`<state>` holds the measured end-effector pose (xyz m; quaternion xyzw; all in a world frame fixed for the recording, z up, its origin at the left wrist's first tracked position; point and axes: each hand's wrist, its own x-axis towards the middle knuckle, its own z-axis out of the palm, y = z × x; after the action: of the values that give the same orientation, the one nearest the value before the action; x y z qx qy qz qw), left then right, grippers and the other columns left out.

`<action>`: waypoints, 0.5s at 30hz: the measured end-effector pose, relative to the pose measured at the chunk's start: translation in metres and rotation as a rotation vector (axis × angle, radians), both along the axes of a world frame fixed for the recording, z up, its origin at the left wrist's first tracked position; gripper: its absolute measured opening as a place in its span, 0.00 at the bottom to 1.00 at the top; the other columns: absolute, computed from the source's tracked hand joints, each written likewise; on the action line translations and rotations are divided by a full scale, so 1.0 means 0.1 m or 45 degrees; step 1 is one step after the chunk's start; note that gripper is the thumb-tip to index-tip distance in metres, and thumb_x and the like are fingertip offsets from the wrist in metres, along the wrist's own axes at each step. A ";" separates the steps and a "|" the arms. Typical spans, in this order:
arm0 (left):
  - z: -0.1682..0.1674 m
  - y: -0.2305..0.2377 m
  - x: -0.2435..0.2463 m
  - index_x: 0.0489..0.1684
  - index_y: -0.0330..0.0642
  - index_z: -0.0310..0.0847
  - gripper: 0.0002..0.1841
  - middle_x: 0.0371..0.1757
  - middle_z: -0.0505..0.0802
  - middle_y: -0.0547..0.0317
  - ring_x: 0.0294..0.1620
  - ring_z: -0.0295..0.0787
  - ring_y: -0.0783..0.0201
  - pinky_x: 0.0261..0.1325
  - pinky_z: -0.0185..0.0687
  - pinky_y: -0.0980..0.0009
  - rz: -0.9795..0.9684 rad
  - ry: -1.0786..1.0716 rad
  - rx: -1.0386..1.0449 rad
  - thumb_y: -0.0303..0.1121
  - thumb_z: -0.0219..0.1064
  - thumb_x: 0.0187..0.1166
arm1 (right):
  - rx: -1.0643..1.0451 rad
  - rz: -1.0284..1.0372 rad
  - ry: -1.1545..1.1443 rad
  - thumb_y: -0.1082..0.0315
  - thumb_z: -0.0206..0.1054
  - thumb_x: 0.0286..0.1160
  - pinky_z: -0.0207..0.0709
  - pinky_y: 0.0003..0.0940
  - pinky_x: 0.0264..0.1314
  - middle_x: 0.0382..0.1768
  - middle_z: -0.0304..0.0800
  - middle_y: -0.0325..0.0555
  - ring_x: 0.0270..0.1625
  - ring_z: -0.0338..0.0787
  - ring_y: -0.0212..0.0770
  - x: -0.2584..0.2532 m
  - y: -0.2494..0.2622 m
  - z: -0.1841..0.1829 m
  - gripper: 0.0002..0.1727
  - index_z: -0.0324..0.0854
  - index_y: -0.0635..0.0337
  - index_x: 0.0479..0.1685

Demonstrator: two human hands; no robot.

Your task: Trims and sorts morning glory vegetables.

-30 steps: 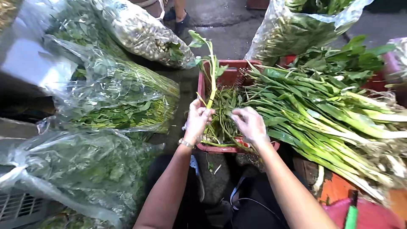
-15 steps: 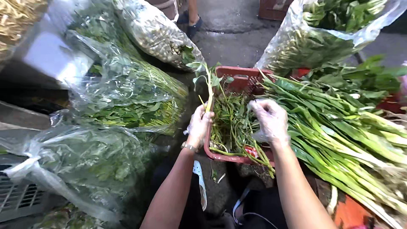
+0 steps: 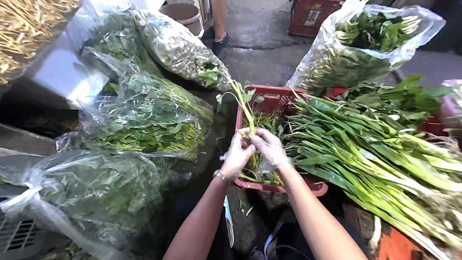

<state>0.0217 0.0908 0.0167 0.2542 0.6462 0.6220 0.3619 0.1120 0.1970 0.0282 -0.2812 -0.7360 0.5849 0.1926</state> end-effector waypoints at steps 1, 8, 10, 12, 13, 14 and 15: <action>0.02 -0.01 0.00 0.83 0.46 0.66 0.33 0.70 0.79 0.44 0.63 0.82 0.57 0.60 0.83 0.61 -0.075 0.006 -0.021 0.24 0.70 0.73 | -0.012 -0.059 0.008 0.67 0.64 0.85 0.84 0.38 0.61 0.52 0.92 0.48 0.53 0.90 0.36 -0.03 -0.01 0.00 0.13 0.84 0.63 0.60; 0.05 0.03 -0.08 0.79 0.41 0.74 0.22 0.69 0.87 0.52 0.67 0.84 0.62 0.69 0.78 0.62 0.036 -0.159 0.045 0.40 0.52 0.93 | -0.675 -0.055 0.237 0.79 0.50 0.86 0.85 0.26 0.37 0.33 0.85 0.41 0.30 0.86 0.31 0.15 -0.12 0.05 0.14 0.72 0.67 0.65; 0.07 0.09 -0.04 0.76 0.41 0.76 0.19 0.63 0.89 0.52 0.54 0.87 0.65 0.57 0.82 0.67 0.038 -0.205 0.019 0.37 0.56 0.91 | -0.678 -0.128 0.238 0.81 0.53 0.83 0.85 0.28 0.32 0.32 0.86 0.43 0.27 0.87 0.33 0.16 -0.24 0.05 0.20 0.64 0.63 0.73; 0.04 0.14 -0.02 0.70 0.41 0.80 0.17 0.56 0.91 0.53 0.47 0.87 0.65 0.51 0.83 0.67 0.077 -0.211 -0.036 0.36 0.61 0.89 | -0.344 -0.141 0.154 0.76 0.58 0.84 0.87 0.28 0.34 0.35 0.88 0.45 0.30 0.89 0.33 0.19 -0.32 0.00 0.17 0.67 0.67 0.69; 0.03 0.14 -0.02 0.69 0.41 0.81 0.17 0.57 0.91 0.52 0.52 0.87 0.63 0.57 0.82 0.63 0.076 -0.194 -0.075 0.37 0.61 0.89 | -0.073 -0.084 0.075 0.71 0.62 0.84 0.89 0.31 0.42 0.42 0.90 0.46 0.36 0.92 0.34 0.24 -0.33 -0.05 0.18 0.72 0.69 0.68; 0.02 0.15 -0.01 0.70 0.42 0.81 0.17 0.58 0.91 0.52 0.55 0.87 0.61 0.60 0.81 0.60 0.075 -0.172 -0.112 0.38 0.61 0.89 | 0.183 -0.016 -0.028 0.65 0.66 0.82 0.88 0.38 0.55 0.50 0.92 0.50 0.47 0.93 0.39 0.29 -0.31 -0.09 0.20 0.78 0.68 0.67; 0.02 0.16 -0.01 0.70 0.43 0.81 0.17 0.58 0.91 0.51 0.56 0.87 0.60 0.60 0.81 0.59 0.071 -0.154 -0.149 0.39 0.62 0.89 | 0.421 0.037 -0.099 0.62 0.69 0.79 0.84 0.47 0.65 0.57 0.91 0.56 0.57 0.92 0.47 0.32 -0.29 -0.11 0.22 0.82 0.68 0.65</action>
<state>0.0204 0.1068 0.0189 0.1764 0.6652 0.6072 0.3970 0.1436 0.1676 0.0174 -0.2574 -0.8331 0.4474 0.1991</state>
